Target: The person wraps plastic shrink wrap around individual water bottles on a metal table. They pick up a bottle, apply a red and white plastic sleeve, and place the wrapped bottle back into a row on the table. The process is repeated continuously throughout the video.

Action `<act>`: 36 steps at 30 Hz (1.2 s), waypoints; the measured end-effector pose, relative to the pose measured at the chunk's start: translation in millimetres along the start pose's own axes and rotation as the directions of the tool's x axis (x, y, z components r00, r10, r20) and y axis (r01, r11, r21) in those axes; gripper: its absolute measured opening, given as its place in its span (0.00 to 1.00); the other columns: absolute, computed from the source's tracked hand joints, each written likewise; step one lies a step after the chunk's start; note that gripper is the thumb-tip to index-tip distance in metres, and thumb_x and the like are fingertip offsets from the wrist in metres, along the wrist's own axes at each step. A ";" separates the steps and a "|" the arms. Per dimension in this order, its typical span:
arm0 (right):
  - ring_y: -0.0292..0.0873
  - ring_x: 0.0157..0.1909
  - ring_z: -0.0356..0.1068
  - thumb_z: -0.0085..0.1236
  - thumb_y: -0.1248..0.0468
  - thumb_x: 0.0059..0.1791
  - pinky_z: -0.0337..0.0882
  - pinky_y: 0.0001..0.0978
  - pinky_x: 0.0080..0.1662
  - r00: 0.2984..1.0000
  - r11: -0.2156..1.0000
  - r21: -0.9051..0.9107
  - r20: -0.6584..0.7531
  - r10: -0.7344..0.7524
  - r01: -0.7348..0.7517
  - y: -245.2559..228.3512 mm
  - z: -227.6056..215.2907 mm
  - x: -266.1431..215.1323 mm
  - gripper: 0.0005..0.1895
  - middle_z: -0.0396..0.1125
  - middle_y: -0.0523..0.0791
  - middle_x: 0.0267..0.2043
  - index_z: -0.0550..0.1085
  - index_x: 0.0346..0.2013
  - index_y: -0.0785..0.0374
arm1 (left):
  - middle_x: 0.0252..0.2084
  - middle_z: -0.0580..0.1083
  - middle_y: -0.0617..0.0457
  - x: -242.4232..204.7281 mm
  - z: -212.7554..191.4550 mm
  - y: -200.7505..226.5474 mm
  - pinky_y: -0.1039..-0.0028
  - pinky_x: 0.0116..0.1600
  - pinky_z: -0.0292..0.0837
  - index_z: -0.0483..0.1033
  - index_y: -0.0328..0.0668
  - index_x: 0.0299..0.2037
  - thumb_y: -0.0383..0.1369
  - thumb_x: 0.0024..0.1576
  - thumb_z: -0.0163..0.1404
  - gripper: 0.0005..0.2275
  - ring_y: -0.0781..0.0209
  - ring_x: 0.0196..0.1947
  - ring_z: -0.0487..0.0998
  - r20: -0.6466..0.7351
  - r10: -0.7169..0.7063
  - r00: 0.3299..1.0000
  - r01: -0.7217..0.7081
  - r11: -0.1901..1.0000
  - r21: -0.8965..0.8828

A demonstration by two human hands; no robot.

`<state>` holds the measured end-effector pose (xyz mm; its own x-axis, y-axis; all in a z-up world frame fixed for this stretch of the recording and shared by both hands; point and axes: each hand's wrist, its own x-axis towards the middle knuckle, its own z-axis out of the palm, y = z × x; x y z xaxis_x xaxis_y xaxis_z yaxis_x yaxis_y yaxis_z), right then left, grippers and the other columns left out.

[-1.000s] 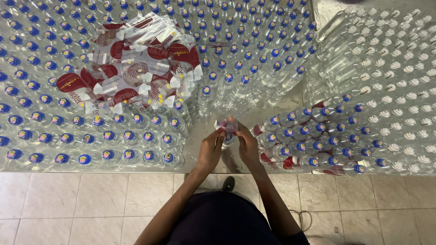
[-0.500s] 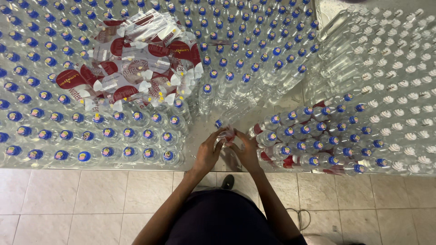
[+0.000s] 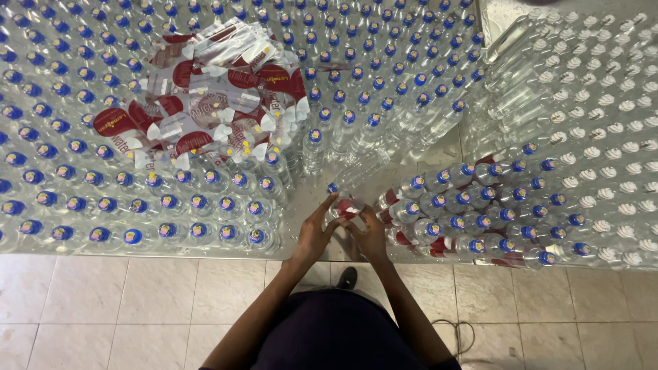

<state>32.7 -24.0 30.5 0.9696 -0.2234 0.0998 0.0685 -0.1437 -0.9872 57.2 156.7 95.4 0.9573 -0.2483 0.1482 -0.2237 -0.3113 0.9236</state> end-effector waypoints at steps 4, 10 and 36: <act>0.50 0.72 0.69 0.82 0.59 0.44 0.63 0.50 0.75 0.999 0.999 -0.012 -0.025 0.041 -0.041 1.0 1.0 -1.6 0.37 0.75 0.50 0.64 0.75 0.66 0.62 | 0.68 0.77 0.41 -0.7 2.0 -7.2 0.51 0.66 0.76 0.68 0.45 0.76 0.36 0.65 0.58 0.28 0.36 0.65 0.77 -0.013 0.074 0.997 -0.074 0.997 0.035; 0.51 0.70 0.70 0.81 0.62 0.44 0.67 0.55 0.72 0.998 0.995 -0.094 -0.044 0.037 -0.041 -36.8 5.4 -0.4 0.39 0.75 0.50 0.65 0.73 0.68 0.62 | 0.68 0.78 0.46 10.9 -2.9 -11.6 0.58 0.62 0.80 0.75 0.46 0.71 0.30 0.64 0.58 0.23 0.45 0.63 0.80 -0.027 0.196 0.980 -0.196 0.980 0.017; 0.56 0.67 0.73 0.84 0.60 0.42 0.71 0.51 0.69 0.994 0.988 -0.117 -0.034 0.100 -0.103 -10.3 -0.5 2.1 0.38 0.74 0.57 0.60 0.75 0.62 0.67 | 0.75 0.63 0.24 4.1 0.4 -32.5 0.41 0.79 0.53 0.53 0.28 0.80 0.28 0.63 0.58 0.36 0.25 0.76 0.60 0.204 -0.031 0.978 0.084 0.964 -0.253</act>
<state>33.9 -23.5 40.9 0.9631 -0.2691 0.0051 -0.0595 -0.2315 -0.9710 68.3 165.4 65.9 0.9063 -0.4203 0.0439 -0.0894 -0.0891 0.9920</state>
